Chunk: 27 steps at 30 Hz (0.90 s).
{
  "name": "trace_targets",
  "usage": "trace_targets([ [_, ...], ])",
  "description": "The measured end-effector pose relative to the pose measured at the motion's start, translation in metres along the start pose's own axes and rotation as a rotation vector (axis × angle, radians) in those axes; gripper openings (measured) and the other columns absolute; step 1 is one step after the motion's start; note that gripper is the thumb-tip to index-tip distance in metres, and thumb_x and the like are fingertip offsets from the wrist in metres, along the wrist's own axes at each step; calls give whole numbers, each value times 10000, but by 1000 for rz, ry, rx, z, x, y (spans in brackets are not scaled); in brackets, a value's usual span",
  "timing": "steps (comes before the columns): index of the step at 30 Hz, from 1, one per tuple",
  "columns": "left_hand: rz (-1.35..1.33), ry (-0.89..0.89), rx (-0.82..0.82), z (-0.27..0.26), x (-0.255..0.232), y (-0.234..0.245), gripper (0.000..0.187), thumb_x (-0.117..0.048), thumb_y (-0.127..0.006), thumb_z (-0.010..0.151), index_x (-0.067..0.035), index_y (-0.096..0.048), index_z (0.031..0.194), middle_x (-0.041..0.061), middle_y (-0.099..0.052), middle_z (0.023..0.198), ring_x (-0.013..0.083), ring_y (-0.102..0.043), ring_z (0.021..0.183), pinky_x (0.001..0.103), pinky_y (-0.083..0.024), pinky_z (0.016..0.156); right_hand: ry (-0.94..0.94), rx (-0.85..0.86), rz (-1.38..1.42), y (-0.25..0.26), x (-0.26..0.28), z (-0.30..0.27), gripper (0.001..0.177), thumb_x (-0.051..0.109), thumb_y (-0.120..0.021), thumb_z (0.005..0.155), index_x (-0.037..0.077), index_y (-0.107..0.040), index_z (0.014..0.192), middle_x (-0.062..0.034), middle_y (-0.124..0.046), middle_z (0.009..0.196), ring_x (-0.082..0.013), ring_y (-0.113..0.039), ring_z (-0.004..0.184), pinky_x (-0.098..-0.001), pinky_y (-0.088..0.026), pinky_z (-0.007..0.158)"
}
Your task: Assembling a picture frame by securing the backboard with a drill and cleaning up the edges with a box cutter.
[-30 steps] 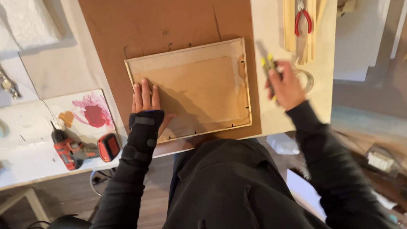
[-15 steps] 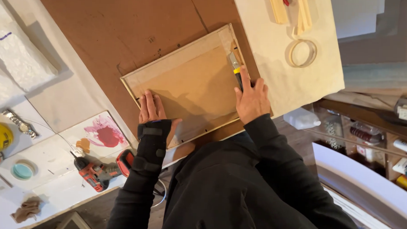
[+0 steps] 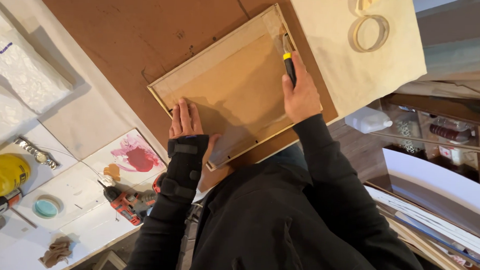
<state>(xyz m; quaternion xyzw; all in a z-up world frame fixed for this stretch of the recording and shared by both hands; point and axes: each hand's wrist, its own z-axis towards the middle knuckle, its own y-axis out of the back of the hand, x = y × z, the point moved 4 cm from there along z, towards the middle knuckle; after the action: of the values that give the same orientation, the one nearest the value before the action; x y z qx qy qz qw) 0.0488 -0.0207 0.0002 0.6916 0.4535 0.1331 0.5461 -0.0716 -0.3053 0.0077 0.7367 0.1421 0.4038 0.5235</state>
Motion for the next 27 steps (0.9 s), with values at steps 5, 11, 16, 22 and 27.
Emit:
trace_targets([
  [5, 15, -23, -3, -3, 3, -4, 1158, -526, -874, 694, 25, -336, 1560, 242, -178, 1663, 458, -263, 1494, 577, -347, 1138, -601, 230, 952, -4, -14, -15, 595, 233, -541, 1068, 186, -404, 1645, -315, -440, 927, -597, -324, 864, -652, -287, 666],
  [11, 40, -46, -16, -4, 7, -5, 1162, -541, -878, 684, 4, -349, 1563, 227, -187, 1664, 446, -276, 1492, 584, -373, 1112, -5, 77, -33, 45, 18, -74, 584, 253, -648, 997, 204, -470, 1551, -168, -607, 1064, -408, -639, 864, -518, -532, 683],
  [16, 20, -71, 5, -5, 10, 0, 1158, -521, -871, 685, -1, -347, 1578, 225, -185, 1681, 442, -275, 1508, 570, -373, 1128, -131, 85, -116, 49, -2, -102, 562, 243, -642, 1010, 218, -476, 1546, -145, -567, 999, -376, -632, 810, -501, -519, 638],
  [22, 62, -101, 6, -4, 11, -1, 1165, -551, -861, 685, 5, -346, 1570, 242, -183, 1668, 442, -270, 1506, 575, -336, 1152, -109, 44, -61, 50, -19, -125, 590, 232, -644, 988, 207, -461, 1548, -152, -581, 1047, -374, -641, 837, -486, -532, 657],
  [27, 86, -119, -9, -5, 13, -4, 1163, -562, -853, 695, 10, -343, 1571, 248, -183, 1666, 447, -270, 1506, 574, -318, 1169, -206, 69, -52, 47, -29, -132, 604, 235, -641, 997, 204, -438, 1566, -162, -577, 1031, -374, -638, 827, -488, -540, 679],
])
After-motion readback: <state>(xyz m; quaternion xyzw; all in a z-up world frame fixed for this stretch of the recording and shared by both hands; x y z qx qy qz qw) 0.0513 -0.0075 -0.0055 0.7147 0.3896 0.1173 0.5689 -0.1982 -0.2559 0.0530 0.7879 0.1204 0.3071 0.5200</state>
